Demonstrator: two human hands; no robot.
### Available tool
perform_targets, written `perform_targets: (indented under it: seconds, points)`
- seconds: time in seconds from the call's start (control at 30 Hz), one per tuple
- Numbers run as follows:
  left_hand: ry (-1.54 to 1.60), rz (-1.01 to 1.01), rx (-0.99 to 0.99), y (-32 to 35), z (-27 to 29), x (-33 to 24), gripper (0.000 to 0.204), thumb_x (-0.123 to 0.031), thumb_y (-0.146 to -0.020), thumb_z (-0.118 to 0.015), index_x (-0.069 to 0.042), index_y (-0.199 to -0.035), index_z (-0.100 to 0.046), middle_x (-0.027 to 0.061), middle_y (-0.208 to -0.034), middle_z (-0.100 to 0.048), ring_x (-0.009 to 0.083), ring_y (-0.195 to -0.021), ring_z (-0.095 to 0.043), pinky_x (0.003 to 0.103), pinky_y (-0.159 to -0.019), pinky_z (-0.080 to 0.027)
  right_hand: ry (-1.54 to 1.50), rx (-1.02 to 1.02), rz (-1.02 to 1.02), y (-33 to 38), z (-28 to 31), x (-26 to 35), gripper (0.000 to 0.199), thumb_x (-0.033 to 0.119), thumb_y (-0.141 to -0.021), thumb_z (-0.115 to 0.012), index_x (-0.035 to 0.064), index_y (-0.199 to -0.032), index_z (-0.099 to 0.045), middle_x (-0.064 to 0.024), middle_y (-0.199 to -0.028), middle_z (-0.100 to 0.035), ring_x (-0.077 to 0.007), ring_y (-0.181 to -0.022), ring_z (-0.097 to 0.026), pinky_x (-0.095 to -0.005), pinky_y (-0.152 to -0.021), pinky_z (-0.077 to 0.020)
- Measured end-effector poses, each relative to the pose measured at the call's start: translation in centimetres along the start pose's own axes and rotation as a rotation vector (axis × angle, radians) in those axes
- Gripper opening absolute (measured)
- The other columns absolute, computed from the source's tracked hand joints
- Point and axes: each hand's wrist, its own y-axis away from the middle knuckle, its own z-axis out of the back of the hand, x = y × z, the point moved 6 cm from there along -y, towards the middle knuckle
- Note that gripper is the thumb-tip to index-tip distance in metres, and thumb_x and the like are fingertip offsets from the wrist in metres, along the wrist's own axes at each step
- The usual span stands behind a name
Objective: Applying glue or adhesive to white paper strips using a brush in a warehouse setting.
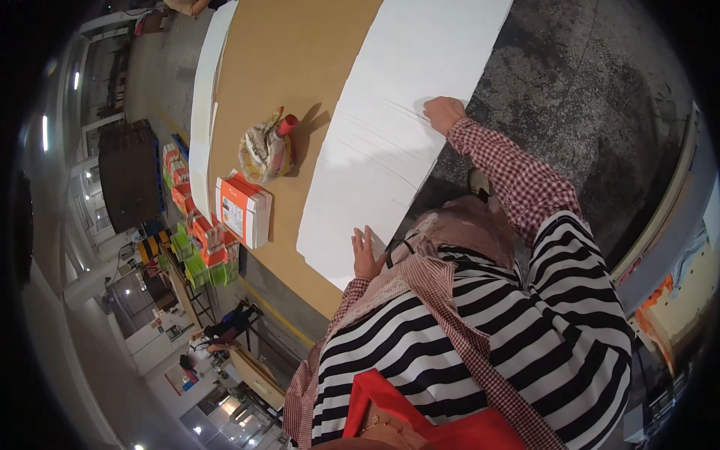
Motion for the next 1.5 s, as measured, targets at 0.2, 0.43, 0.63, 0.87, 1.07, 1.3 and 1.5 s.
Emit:
perform_targets:
  seconds: [0.2,0.43,0.63,0.87,1.07,1.3,1.5]
  points:
    - [0.033,-0.001,0.017,-0.1,-0.2,0.2,0.101,-0.029,-0.072,-0.075,-0.010,-0.147,-0.010,0.0301,-0.147,-0.011,0.0465,-0.136,-0.012,0.047,-0.112,-0.019,-0.153,-0.318,-0.023,3.3,2.7,-0.3,0.019,0.022,-0.082,-0.061,0.0067,-0.094,-0.061,-0.0132,-0.083,-0.059,-0.0319,-0.082,-0.060,-0.0425,-0.073,-0.0495]
    - [0.026,0.060,0.036,0.0,0.0,-0.2,0.101,-0.031,-0.072,-0.075,-0.011,-0.147,-0.011,0.0284,-0.148,-0.010,0.0463,-0.136,-0.012,0.047,-0.111,-0.021,-0.306,-0.116,-0.186,2.1,3.2,-2.0,0.025,0.028,-0.079,-0.065,0.0053,-0.088,-0.062,-0.0138,-0.085,-0.063,-0.0311,-0.083,-0.061,-0.0430,-0.073,-0.0485]
    - [0.013,0.081,0.005,0.0,0.0,-0.1,0.101,-0.036,-0.070,-0.076,-0.014,-0.147,-0.013,0.0240,-0.150,-0.010,0.0449,-0.136,-0.014,0.045,-0.107,-0.030,-0.076,-0.026,0.058,0.2,1.9,-1.6,0.033,0.035,-0.084,-0.059,0.0034,-0.076,-0.061,-0.0156,-0.074,-0.061,-0.0320,-0.073,-0.060,-0.0434,-0.065,-0.0453]
    - [-0.032,0.118,-0.024,0.0,0.1,-0.2,0.102,-0.048,-0.069,-0.075,-0.017,-0.147,-0.016,0.0206,-0.150,-0.013,0.0437,-0.136,-0.017,0.044,-0.103,-0.038,-0.137,-0.008,0.015,-0.4,1.3,-2.3,0.030,0.033,-0.083,-0.060,0.0042,-0.074,-0.062,-0.0149,-0.072,-0.061,-0.0326,-0.072,-0.059,-0.0433,-0.065,-0.0448]
    - [-0.022,0.139,-0.019,-0.4,0.4,-1.1,0.102,-0.050,-0.070,-0.074,-0.017,-0.147,-0.016,0.0206,-0.150,-0.013,0.0434,-0.136,-0.019,0.043,-0.102,-0.039,-0.082,0.053,-0.017,-0.6,0.8,-3.2,0.028,0.034,-0.082,-0.061,0.0066,-0.078,-0.065,-0.0136,-0.078,-0.064,-0.0328,-0.077,-0.061,-0.0436,-0.069,-0.0469]
    - [0.001,0.122,-0.043,0.0,0.9,-0.1,0.098,-0.042,-0.067,-0.078,-0.019,-0.145,-0.023,0.0202,-0.148,-0.019,0.0422,-0.134,-0.024,0.044,-0.099,-0.042,-0.259,-0.469,0.056,3.9,4.1,0.3,0.017,0.020,-0.080,-0.065,0.0035,-0.083,-0.063,-0.0120,-0.078,-0.063,-0.0325,-0.074,-0.061,-0.0416,-0.068,-0.0484]
    - [-0.111,0.117,-0.033,0.2,1.2,-0.1,0.096,-0.040,-0.068,-0.076,-0.023,-0.146,-0.022,0.0160,-0.148,-0.023,0.0362,-0.134,-0.028,0.040,-0.087,-0.050,-0.673,-0.278,0.004,8.9,0.1,3.5,0.013,0.008,-0.079,-0.064,0.0008,-0.089,-0.064,-0.0124,-0.080,-0.064,-0.0254,-0.072,-0.063,-0.0342,-0.067,-0.0502]
